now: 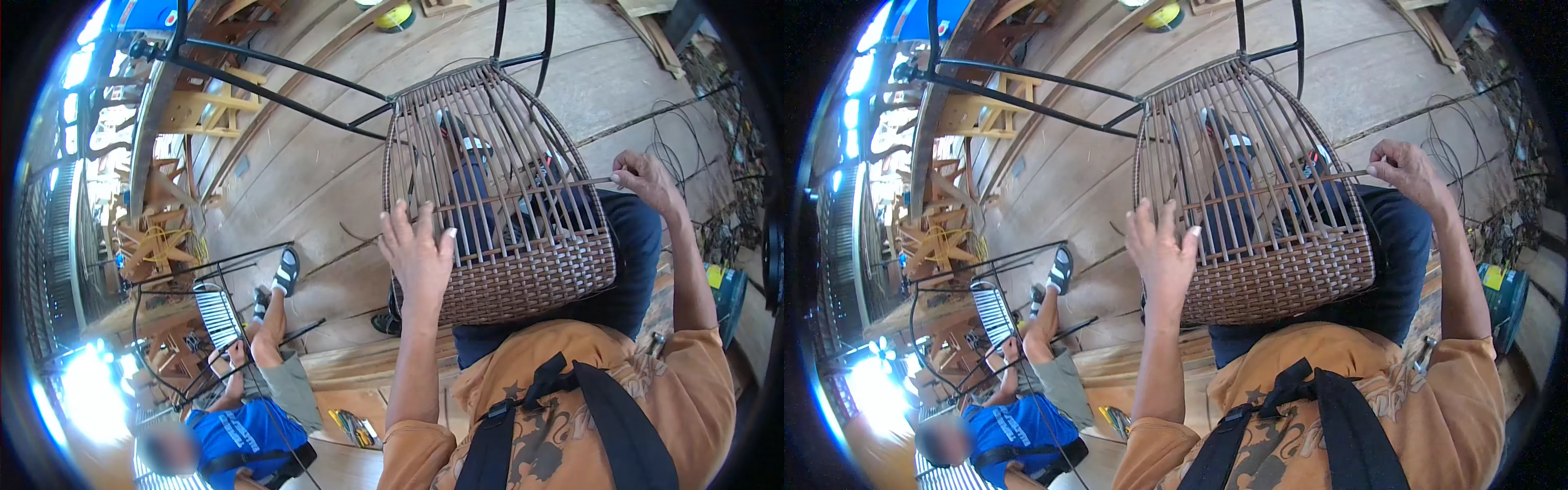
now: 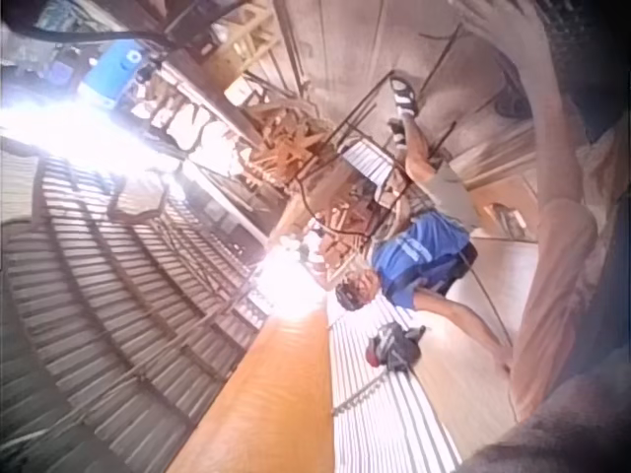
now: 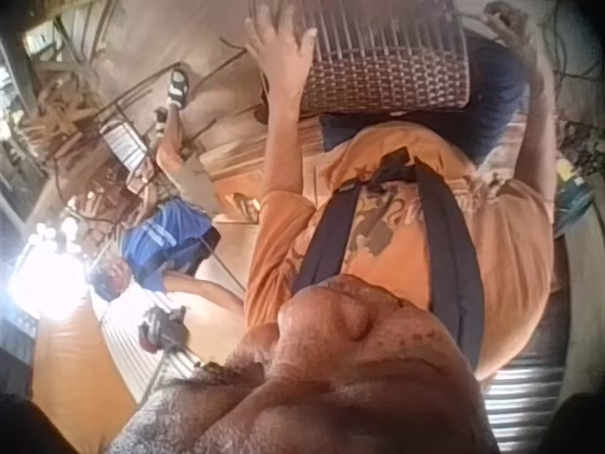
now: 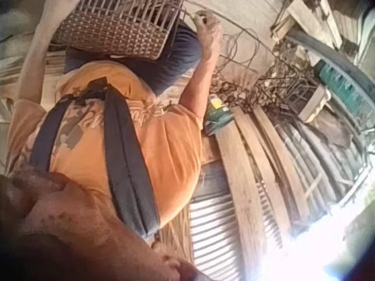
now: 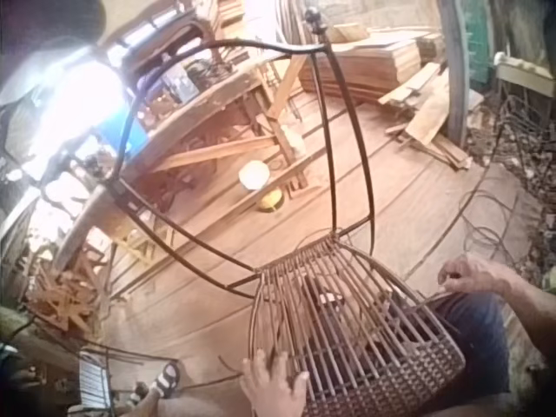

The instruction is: Weaving a chair using plastic or rattan strips on a metal frame in a workshop setting.

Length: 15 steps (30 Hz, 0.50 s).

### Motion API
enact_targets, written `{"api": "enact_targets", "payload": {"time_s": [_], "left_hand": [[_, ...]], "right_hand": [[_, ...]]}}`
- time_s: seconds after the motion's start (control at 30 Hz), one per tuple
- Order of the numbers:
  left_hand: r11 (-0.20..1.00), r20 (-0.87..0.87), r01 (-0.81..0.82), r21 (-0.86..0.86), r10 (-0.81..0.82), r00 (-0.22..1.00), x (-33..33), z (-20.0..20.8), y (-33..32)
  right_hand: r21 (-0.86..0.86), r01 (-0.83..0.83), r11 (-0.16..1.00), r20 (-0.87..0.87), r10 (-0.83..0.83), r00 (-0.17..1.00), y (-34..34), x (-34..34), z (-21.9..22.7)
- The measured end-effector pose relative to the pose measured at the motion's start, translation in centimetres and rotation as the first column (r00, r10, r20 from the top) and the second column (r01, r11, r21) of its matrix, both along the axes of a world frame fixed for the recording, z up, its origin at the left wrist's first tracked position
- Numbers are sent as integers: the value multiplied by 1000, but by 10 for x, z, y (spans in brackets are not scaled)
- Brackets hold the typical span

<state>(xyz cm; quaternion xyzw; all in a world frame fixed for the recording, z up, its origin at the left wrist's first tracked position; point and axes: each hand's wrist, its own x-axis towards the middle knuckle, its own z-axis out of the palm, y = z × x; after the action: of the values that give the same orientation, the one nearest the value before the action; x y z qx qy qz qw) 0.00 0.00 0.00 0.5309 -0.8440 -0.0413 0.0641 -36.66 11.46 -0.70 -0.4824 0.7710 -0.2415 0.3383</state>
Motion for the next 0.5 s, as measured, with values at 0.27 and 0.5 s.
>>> {"api": "enact_targets", "payload": {"time_s": [0.27, 0.5], "left_hand": [[988, 66, 139, 60, -143, 988, 8, -16, 0], [995, -42, 88, 41, -86, 995, 5, -6, -18]], "right_hand": [[-11, 5, 1000, -23, -5, 1000, 8, 12, 18], [-133, -19, 991, -11, 17, 1000, 12, 20, -2]]}}
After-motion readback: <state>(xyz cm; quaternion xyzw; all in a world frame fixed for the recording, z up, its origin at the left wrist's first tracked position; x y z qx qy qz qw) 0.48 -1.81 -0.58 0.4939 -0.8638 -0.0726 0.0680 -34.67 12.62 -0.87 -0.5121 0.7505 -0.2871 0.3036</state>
